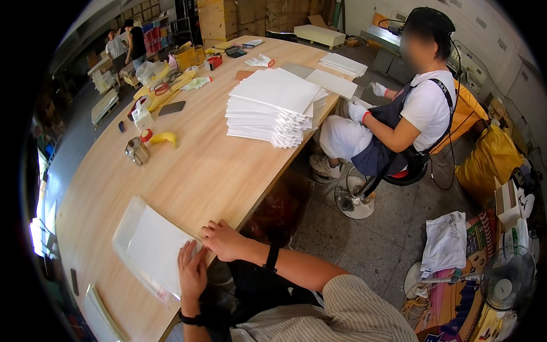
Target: The person places individual white boards into plastic bags and seals them by hand, then stacks the filled bags on the table.
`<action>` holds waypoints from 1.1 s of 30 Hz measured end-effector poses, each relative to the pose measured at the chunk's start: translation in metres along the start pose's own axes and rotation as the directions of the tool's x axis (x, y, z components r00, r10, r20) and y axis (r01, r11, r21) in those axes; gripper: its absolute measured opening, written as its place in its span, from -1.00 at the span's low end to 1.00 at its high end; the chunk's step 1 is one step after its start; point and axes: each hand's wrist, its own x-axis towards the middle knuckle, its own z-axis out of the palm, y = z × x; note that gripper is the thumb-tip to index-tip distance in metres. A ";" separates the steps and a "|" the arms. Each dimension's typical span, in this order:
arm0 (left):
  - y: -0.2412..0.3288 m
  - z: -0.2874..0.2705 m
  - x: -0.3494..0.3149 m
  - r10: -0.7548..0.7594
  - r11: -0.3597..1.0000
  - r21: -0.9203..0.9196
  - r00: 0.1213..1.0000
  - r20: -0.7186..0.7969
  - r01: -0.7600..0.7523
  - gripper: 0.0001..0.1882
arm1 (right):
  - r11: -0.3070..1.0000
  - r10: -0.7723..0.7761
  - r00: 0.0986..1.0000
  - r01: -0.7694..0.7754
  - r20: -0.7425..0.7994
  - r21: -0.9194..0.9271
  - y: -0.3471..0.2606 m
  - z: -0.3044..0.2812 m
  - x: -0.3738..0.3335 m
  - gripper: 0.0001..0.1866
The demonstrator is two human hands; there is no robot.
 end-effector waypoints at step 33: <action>-0.021 0.001 -0.006 0.025 0.993 -0.118 1.000 -0.002 -0.025 -0.43 | 0.875 -0.066 0.712 -0.295 0.699 0.383 0.009 -0.074 -0.172 -0.89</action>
